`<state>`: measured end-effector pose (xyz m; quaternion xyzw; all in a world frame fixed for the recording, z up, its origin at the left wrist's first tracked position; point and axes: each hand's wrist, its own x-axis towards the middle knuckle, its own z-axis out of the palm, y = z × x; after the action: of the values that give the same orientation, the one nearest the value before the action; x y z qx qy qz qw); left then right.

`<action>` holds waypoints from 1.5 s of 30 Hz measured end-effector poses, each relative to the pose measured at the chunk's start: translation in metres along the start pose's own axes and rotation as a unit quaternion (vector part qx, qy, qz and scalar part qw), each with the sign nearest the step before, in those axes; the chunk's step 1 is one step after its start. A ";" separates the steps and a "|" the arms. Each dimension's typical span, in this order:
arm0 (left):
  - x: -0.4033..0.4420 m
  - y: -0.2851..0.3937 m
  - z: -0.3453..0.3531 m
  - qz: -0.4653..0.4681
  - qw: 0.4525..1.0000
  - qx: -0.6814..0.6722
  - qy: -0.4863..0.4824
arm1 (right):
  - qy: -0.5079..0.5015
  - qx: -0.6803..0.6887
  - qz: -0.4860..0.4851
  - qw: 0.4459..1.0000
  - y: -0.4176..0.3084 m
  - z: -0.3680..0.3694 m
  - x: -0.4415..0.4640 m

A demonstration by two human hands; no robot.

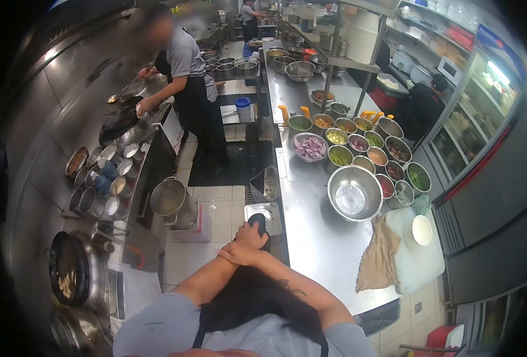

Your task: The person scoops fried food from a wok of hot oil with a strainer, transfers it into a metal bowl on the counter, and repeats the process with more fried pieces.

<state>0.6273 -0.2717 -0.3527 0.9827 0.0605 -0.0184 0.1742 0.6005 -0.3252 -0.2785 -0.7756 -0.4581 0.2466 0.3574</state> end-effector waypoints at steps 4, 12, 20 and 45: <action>0.000 0.000 0.000 0.013 1.000 0.009 0.006 | -0.064 0.104 -0.089 0.988 -0.057 0.004 0.003; 0.001 -0.004 0.004 0.037 0.998 0.010 0.046 | -0.088 0.119 -0.148 0.978 -0.068 0.001 0.005; 0.000 -0.005 0.003 0.027 1.000 -0.005 0.014 | -0.069 0.020 -0.063 0.995 -0.058 0.005 0.008; 0.000 -0.002 -0.009 0.009 0.999 0.026 -0.037 | -0.210 0.067 -0.067 0.973 -0.087 -0.020 0.024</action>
<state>0.6267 -0.2665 -0.3452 0.9860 0.0451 -0.0547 0.1509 0.5789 -0.2825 -0.1989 -0.6481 -0.5564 0.4094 0.3206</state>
